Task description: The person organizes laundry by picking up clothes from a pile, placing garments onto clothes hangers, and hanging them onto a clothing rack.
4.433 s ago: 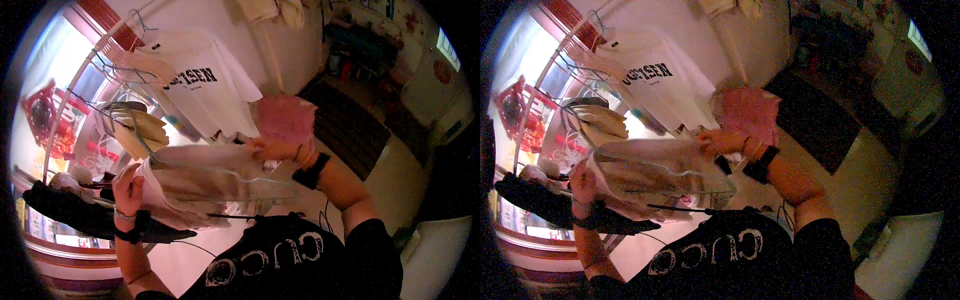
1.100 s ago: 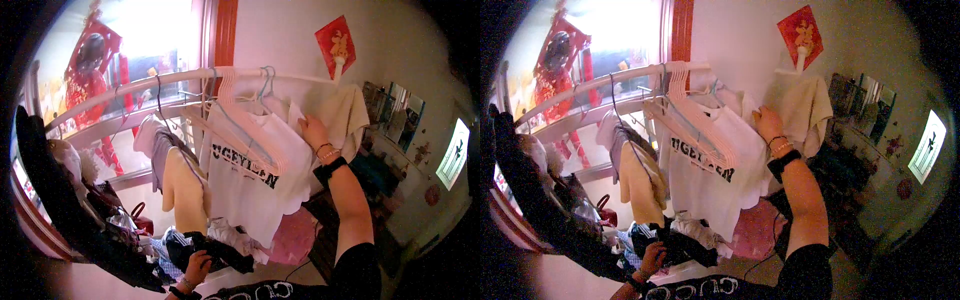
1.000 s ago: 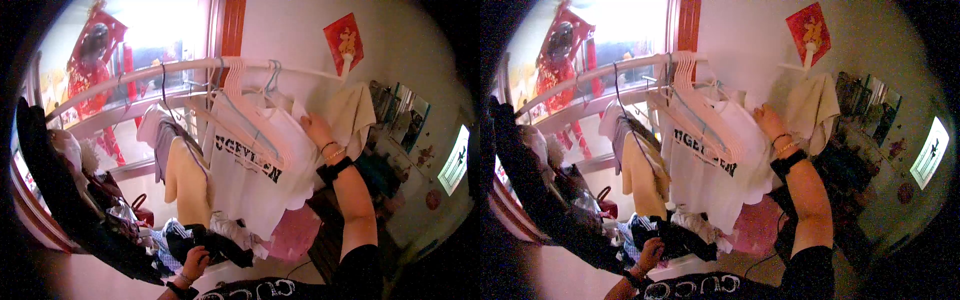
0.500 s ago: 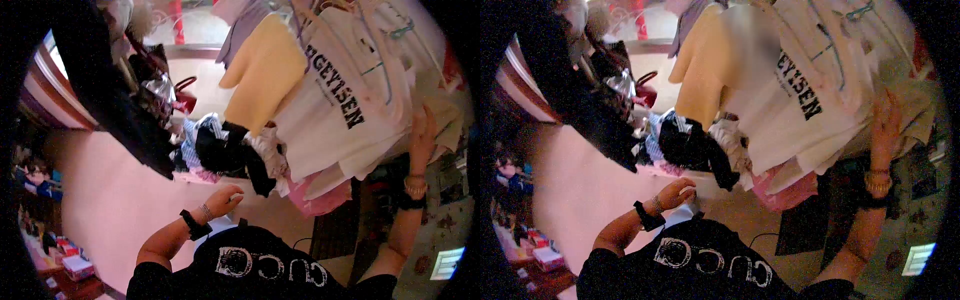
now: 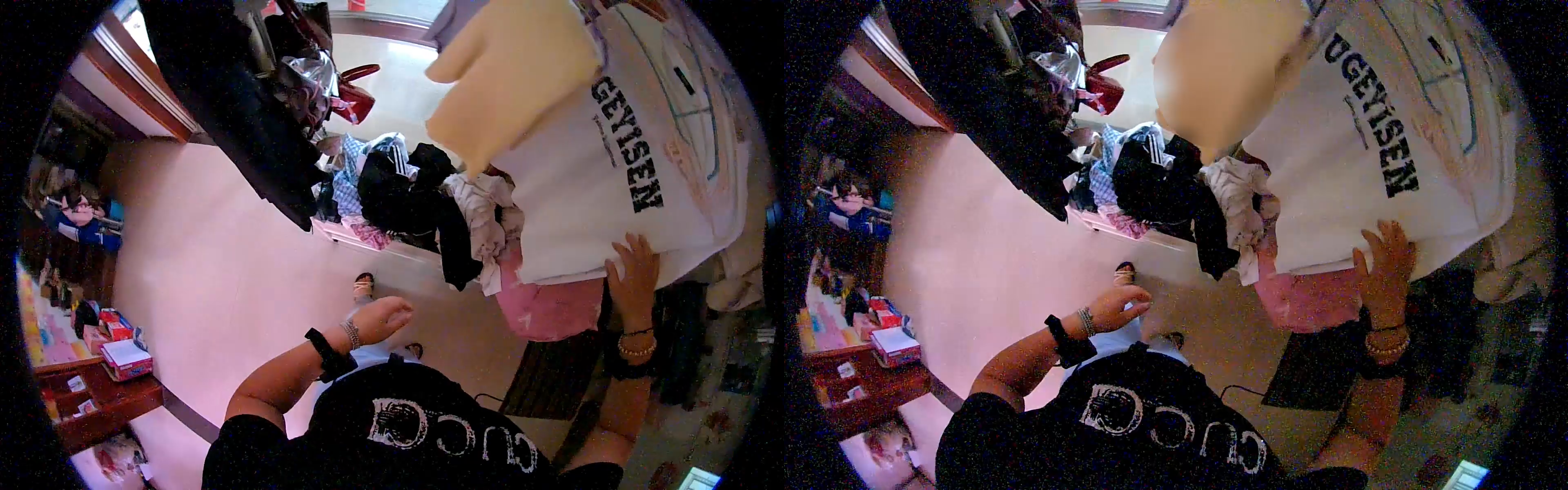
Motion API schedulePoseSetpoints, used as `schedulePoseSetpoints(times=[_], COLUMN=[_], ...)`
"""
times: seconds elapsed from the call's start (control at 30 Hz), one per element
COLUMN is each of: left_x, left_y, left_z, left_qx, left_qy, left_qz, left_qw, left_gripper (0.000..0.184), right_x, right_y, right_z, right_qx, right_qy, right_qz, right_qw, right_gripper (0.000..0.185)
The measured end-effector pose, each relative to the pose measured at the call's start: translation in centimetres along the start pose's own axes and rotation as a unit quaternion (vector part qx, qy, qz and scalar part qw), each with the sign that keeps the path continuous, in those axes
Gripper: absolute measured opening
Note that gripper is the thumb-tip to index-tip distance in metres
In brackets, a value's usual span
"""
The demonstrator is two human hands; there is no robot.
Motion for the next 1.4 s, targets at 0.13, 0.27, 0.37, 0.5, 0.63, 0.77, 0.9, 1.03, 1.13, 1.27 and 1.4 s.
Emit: schedulePoseSetpoints(times=[0.13, 0.27, 0.37, 0.5, 0.63, 0.77, 0.9, 1.03, 1.13, 1.27, 1.4], left_x=[-0.1, -1.1, -1.5, -2.0, -2.3, -2.8, -3.3, -3.3, -3.4, -3.0, -1.6], left_y=[-3.2, -8.8, -13.1, -17.5, -19.3, -20.7, -21.2, -21.0, -21.3, -21.3, -21.0], left_z=[-3.4, -6.8, -7.4, -10.7, -13.4, -15.3, -17.3, -18.5, -18.1, -18.4, -19.1], left_qx=[0.0, 0.014, 0.049, 0.056, 0.022, 0.047, 0.044, 0.07, 0.038, 0.074, 0.103], left_qy=[0.01, -0.05, -0.06, -0.09, -0.103, -0.081, -0.092, -0.101, -0.109, -0.096, -0.133], left_qz=[0.032, 0.039, 0.044, 0.032, 0.011, 0.0, -0.009, -0.013, -0.018, 0.021, 0.054], left_qw=[0.999, 0.998, 0.996, 0.994, 0.994, 0.996, 0.995, 0.992, 0.993, 0.992, 0.984], left_gripper=[0.028, 0.027, 0.026, 0.026, 0.026, 0.026, 0.026, 0.025, 0.024, 0.024, 0.024], right_x=[0.4, 1.3, 5.7, 6.5, 6.6, 5.2, 4.3, 5.8, 4.1, 3.4, 2.5], right_y=[3.0, 6.2, 14.3, 18.9, 19.7, 19.8, 18.3, 18.0, 15.5, 15.3, 18.1], right_z=[0.5, -0.9, -2.7, -11.9, -17.7, -16.1, -16.1, -13.9, -12.6, -11.0, -11.9], right_qx=[-0.008, -0.057, -0.13, -0.338, -0.524, -0.468, -0.453, -0.402, -0.34, -0.349, -0.408], right_qy=[0.053, 0.113, 0.183, 0.283, 0.368, 0.347, 0.365, 0.423, 0.422, 0.399, 0.362], right_qz=[-0.078, -0.067, -0.174, -0.292, -0.306, -0.237, -0.228, -0.215, -0.204, -0.174, -0.2], right_qw=[0.995, 0.99, 0.959, 0.849, 0.704, 0.777, 0.781, 0.783, 0.815, 0.83, 0.814], right_gripper=[0.028, 0.028, 0.031, 0.033, 0.034, 0.033, 0.036, 0.044, 0.049, 0.046, 0.038])
Point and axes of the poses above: each hand's wrist, its own x-axis away from the middle knuckle, its own y-axis out of the palm, z = x × y, the point moved 8 cm from there along -x, towards the middle knuckle, and after that the axes turned 1 degree about -y, right-handed, at the moved point
